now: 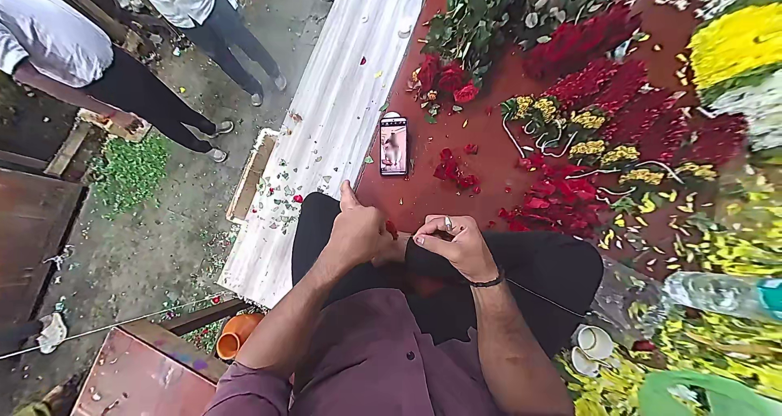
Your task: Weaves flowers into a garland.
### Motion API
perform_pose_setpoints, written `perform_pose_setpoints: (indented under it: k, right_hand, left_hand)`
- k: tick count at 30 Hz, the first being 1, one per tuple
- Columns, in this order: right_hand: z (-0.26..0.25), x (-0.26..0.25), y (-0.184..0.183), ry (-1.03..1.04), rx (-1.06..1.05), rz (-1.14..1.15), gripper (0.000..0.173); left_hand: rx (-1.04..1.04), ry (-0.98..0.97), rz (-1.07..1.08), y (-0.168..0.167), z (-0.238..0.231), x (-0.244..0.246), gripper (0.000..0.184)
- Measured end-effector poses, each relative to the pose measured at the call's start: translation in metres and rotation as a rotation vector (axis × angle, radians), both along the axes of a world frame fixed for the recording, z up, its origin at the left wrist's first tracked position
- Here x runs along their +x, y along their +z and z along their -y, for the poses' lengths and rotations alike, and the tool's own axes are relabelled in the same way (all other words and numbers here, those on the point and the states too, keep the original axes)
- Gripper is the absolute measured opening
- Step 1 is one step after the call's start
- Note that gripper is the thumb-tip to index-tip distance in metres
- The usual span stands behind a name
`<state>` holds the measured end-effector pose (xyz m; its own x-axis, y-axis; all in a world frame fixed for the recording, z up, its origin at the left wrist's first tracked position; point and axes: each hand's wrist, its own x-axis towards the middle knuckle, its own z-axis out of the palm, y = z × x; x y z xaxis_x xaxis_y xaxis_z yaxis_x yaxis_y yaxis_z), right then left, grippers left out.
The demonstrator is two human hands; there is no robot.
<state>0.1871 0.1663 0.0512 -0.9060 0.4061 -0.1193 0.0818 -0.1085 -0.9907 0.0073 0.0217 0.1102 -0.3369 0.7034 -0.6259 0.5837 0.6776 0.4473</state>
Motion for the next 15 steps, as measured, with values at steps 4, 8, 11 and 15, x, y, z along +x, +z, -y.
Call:
perform_pose_setpoints:
  k: [4,8,11,15]
  right_hand:
    - [-0.006,0.000,-0.003,0.034,-0.076,-0.106,0.010]
    - [-0.011,0.004,0.040,-0.023,-0.365,0.241,0.013]
    - [-0.001,0.007,-0.008,0.033,-0.446,-0.183,0.007]
    - [0.006,-0.003,-0.011,0.058,-0.308,-0.141,0.009]
  left_hand:
    - [0.192,-0.365,0.400,0.035,-0.015,0.010,0.016]
    - [0.666,-0.101,0.597,0.037,-0.031,0.016,0.014]
    - [0.696,0.161,0.427,0.025,-0.039,0.016,0.015]
    - [0.450,0.294,0.054,-0.021,-0.033,0.006,0.018]
